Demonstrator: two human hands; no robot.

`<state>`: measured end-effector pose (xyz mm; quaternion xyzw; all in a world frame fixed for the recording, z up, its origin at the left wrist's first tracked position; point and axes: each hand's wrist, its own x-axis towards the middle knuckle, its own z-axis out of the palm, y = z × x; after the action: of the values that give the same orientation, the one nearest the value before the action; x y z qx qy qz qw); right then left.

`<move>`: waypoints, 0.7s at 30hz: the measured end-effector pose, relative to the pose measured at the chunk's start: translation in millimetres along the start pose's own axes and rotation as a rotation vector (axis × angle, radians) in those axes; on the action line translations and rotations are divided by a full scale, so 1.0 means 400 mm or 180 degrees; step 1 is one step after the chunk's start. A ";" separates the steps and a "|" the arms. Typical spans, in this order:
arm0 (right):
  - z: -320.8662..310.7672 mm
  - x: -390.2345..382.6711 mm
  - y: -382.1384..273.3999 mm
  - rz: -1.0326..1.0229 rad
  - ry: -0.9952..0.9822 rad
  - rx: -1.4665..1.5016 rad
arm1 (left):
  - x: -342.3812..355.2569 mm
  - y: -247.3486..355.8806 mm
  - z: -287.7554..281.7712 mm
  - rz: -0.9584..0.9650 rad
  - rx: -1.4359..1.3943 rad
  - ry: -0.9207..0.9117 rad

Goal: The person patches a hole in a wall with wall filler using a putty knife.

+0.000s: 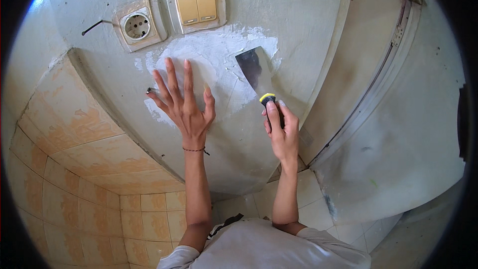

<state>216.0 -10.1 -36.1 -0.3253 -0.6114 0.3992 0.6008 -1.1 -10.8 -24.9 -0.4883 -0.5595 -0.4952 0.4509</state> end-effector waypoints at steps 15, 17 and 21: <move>0.025 -0.002 0.000 -0.0002 -0.0049 -0.0018 | 0.030 0.000 0.013 -0.0009 0.0396 0.0000; 0.024 0.001 -0.005 0.0001 -0.0015 0.0001 | 0.031 0.000 0.010 -0.0010 0.0374 0.0018; 0.013 0.001 0.008 -0.0008 -0.0099 -0.0004 | 0.032 0.004 0.002 0.0110 0.0491 0.0014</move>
<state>210.3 -8.8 -38.5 -0.3187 -0.6213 0.4031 0.5915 -0.9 -8.7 -12.1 -0.4607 -0.5865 -0.4438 0.4968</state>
